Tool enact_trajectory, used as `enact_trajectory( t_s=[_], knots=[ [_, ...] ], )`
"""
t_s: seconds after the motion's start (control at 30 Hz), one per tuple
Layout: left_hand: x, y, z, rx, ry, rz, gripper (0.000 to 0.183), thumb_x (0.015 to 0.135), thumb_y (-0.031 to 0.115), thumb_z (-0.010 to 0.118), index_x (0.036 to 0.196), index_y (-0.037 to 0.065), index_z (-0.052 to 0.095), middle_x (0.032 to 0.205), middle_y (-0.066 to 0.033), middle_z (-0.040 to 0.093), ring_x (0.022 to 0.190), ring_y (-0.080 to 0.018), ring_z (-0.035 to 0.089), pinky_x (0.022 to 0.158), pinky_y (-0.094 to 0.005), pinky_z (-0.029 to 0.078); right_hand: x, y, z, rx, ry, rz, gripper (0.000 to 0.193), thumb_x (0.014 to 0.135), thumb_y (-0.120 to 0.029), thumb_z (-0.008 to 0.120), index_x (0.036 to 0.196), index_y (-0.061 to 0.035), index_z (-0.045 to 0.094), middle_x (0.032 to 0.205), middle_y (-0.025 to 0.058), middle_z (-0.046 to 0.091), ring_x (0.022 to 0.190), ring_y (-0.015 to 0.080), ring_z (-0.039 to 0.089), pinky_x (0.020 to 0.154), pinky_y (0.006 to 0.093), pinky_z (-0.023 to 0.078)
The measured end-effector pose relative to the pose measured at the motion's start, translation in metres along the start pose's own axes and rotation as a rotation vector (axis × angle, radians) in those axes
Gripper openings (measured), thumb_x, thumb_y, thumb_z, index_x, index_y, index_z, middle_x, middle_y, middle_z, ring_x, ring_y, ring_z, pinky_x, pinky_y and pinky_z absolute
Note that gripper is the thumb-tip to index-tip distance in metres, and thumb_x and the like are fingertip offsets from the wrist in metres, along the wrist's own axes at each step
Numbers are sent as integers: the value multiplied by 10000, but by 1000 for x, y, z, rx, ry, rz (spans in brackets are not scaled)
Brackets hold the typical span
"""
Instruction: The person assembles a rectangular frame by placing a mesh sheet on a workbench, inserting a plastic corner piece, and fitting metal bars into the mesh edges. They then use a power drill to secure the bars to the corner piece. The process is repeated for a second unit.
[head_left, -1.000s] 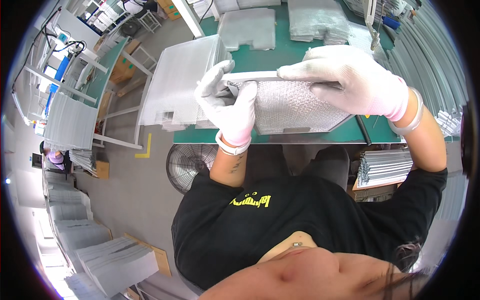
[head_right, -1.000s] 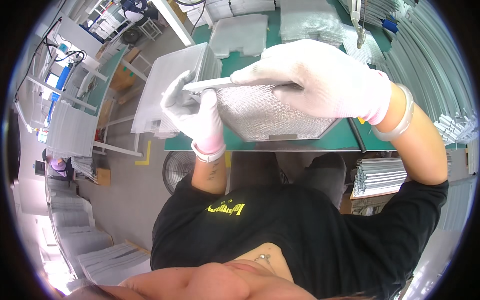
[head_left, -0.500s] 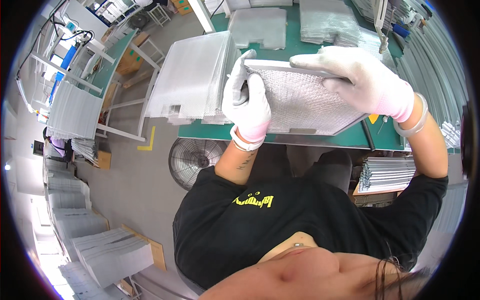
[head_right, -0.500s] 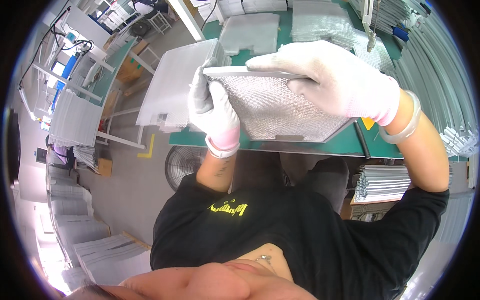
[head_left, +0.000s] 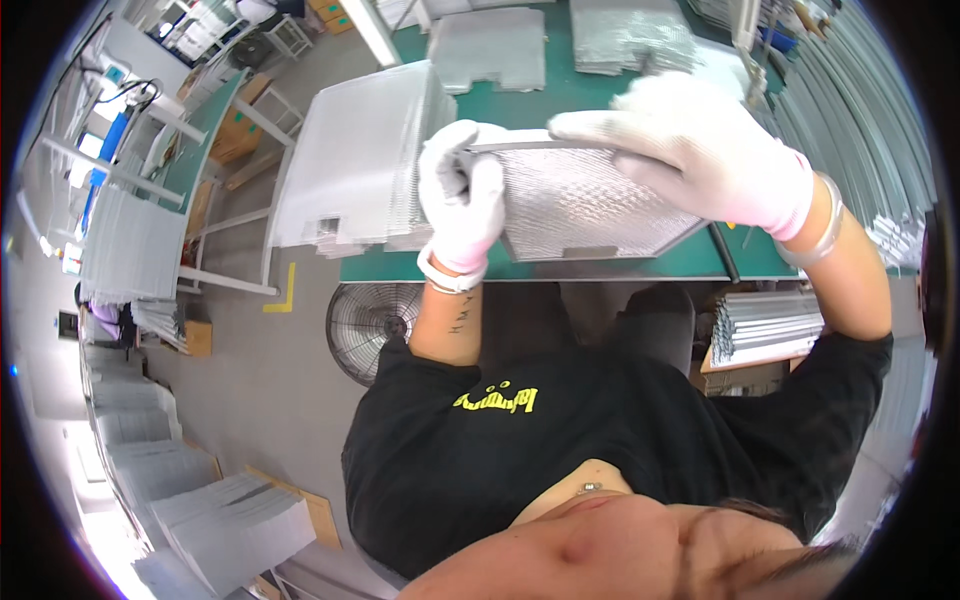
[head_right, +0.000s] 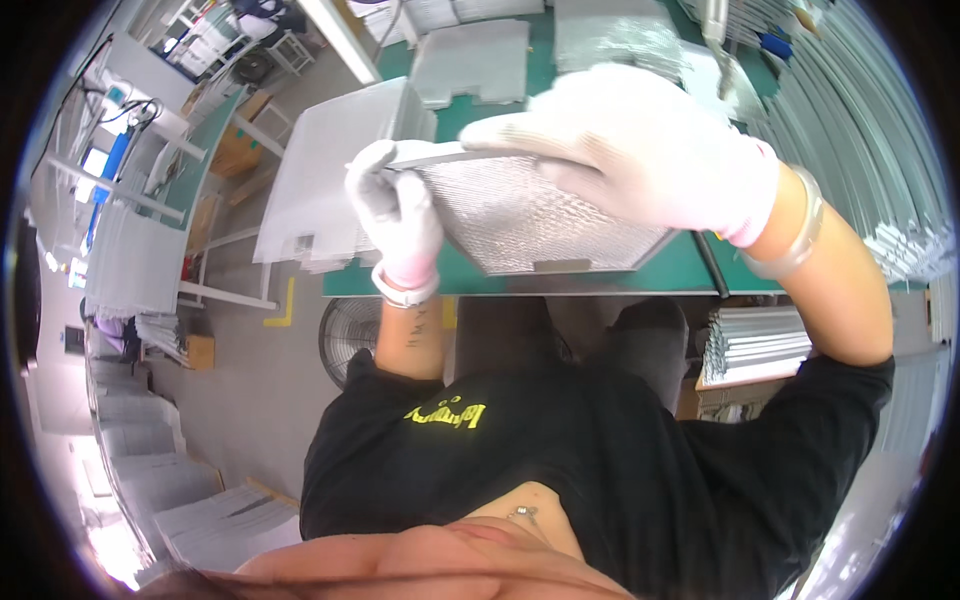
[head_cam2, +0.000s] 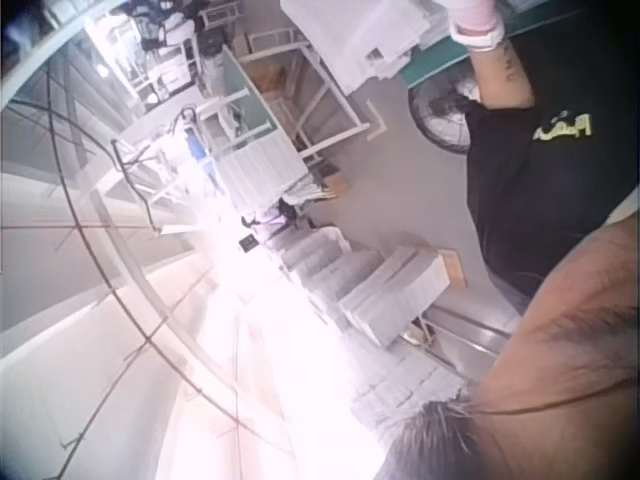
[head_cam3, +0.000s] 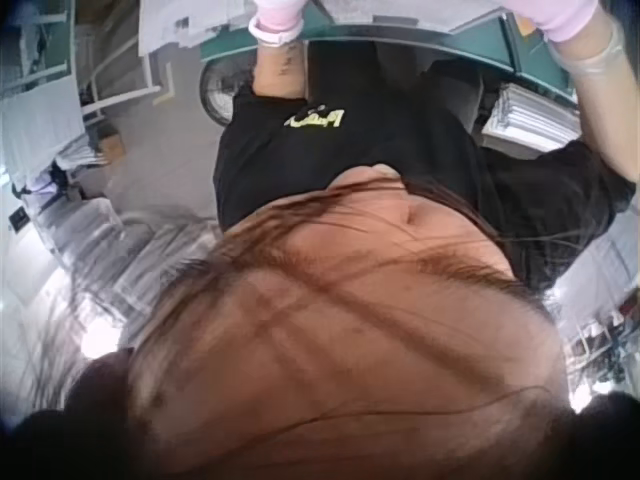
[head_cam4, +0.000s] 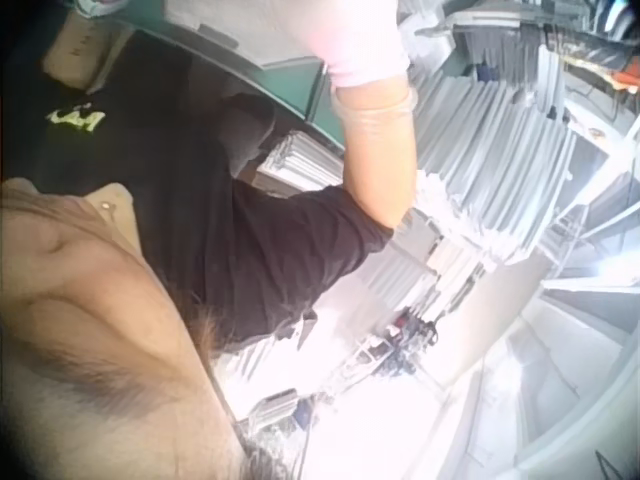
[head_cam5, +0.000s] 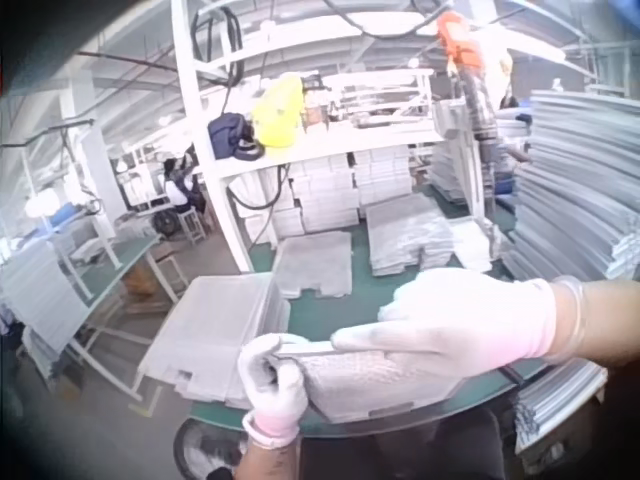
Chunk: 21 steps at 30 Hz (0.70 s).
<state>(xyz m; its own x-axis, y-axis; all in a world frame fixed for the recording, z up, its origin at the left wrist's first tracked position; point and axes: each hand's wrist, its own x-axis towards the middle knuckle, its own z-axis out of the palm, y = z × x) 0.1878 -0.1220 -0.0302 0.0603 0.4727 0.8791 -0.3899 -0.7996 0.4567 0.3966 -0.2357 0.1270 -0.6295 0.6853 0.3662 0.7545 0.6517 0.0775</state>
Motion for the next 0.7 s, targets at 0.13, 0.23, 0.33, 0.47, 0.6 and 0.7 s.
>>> enact_trajectory(
  t_s=[0.13,0.23,0.33,0.47,0.6,0.7],
  knots=[
    [2,-6,2,295,118,23,336,942,-62,517,1273,-6,508,1048,-65,552,767,-72,467,709,-229,430,-34,3,-16,-164,306,82,368,870,-47,672,1236,-31,650,1002,120,663,920,214,643,801,332,513],
    [22,-13,8,303,84,-6,302,965,-36,496,1266,-14,495,1028,-63,550,781,-84,474,718,-229,427,-101,9,10,339,1093,409,146,981,6,556,1091,11,652,959,41,669,809,88,607,733,239,502],
    [52,-17,15,260,11,-36,296,974,-18,500,1270,-23,496,1056,-94,587,848,-120,548,763,-246,456,-212,32,95,-81,458,918,299,918,-193,620,1146,0,630,1040,204,653,983,349,649,908,391,512],
    [129,31,66,383,-598,440,291,981,72,542,1264,13,577,1113,-112,647,981,-213,629,892,-333,494,-290,3,200,-126,-35,1230,471,868,-225,685,1274,-17,565,1019,207,598,973,376,625,864,460,517],
    [94,5,159,310,-1012,793,402,902,196,576,1295,122,623,965,-75,680,826,-291,648,738,-356,517,-292,4,210,-82,77,1188,360,927,-126,582,1268,-14,547,966,201,611,901,375,644,812,463,521],
    [52,-27,181,531,-1304,666,453,884,174,583,1334,219,608,815,-14,586,786,-227,606,719,-388,483,-315,4,211,268,369,1257,311,972,-108,495,1263,-1,518,868,141,593,777,272,645,668,383,514]
  ],
)
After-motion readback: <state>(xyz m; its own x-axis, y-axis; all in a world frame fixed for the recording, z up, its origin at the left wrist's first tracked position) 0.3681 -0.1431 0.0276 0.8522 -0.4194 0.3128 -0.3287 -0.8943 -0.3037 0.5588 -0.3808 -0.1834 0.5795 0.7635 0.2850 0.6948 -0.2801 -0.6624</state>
